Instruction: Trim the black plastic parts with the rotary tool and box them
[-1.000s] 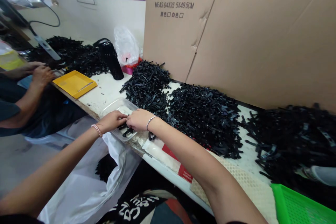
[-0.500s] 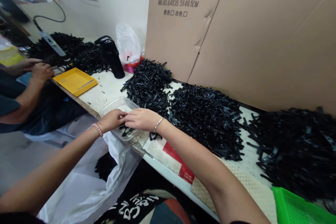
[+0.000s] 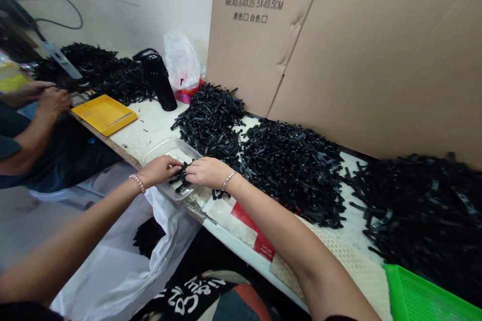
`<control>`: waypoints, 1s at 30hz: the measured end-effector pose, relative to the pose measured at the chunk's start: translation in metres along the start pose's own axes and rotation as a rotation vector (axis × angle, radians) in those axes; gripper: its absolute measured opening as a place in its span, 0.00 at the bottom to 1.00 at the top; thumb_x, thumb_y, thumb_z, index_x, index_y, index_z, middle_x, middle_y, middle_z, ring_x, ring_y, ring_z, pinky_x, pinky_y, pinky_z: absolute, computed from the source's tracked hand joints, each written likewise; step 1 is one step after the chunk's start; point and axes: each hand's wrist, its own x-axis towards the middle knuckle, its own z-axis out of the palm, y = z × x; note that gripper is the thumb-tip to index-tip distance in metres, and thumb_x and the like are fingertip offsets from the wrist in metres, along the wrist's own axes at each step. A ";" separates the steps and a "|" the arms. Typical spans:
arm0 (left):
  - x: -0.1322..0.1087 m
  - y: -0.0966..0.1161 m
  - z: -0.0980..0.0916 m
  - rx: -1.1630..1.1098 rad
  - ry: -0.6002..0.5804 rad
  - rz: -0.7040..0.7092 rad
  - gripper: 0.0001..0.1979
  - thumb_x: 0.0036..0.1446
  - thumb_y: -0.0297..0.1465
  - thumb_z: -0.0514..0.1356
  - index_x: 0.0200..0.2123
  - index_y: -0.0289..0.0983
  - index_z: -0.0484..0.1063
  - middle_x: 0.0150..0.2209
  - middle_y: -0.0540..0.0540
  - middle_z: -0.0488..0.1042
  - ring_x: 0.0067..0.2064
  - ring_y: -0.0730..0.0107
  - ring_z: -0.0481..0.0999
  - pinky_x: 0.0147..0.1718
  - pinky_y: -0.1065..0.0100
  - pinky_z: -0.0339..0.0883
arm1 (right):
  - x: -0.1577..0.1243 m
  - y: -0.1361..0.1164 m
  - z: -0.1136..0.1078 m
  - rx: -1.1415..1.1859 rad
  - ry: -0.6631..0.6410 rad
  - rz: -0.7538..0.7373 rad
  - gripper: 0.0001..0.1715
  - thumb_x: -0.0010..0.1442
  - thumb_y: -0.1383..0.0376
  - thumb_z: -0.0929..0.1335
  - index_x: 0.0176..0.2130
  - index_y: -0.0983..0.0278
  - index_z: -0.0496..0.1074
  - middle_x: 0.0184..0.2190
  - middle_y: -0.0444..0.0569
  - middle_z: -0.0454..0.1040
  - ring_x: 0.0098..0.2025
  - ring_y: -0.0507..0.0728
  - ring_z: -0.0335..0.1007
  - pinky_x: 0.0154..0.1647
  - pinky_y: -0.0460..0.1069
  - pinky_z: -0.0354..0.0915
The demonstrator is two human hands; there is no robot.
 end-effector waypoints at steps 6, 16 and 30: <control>-0.001 0.003 -0.003 -0.034 -0.025 -0.012 0.16 0.56 0.33 0.54 0.42 0.40 0.79 0.41 0.47 0.81 0.38 0.66 0.78 0.37 0.72 0.66 | 0.018 0.012 -0.012 0.391 -0.263 0.087 0.06 0.61 0.67 0.69 0.37 0.61 0.78 0.38 0.47 0.77 0.39 0.55 0.71 0.36 0.47 0.62; 0.001 0.004 -0.003 -0.033 -0.022 0.025 0.16 0.56 0.35 0.53 0.40 0.39 0.80 0.40 0.46 0.81 0.39 0.65 0.77 0.37 0.71 0.65 | 0.019 0.016 -0.007 0.458 -0.324 0.321 0.10 0.58 0.69 0.71 0.42 0.62 0.78 0.41 0.51 0.76 0.42 0.59 0.72 0.41 0.49 0.65; 0.005 0.007 -0.001 0.056 0.029 0.017 0.17 0.57 0.36 0.54 0.42 0.40 0.80 0.38 0.43 0.79 0.43 0.61 0.75 0.43 0.68 0.65 | 0.015 0.019 -0.013 0.509 -0.274 0.337 0.21 0.57 0.74 0.71 0.50 0.65 0.73 0.42 0.51 0.76 0.41 0.55 0.73 0.40 0.46 0.65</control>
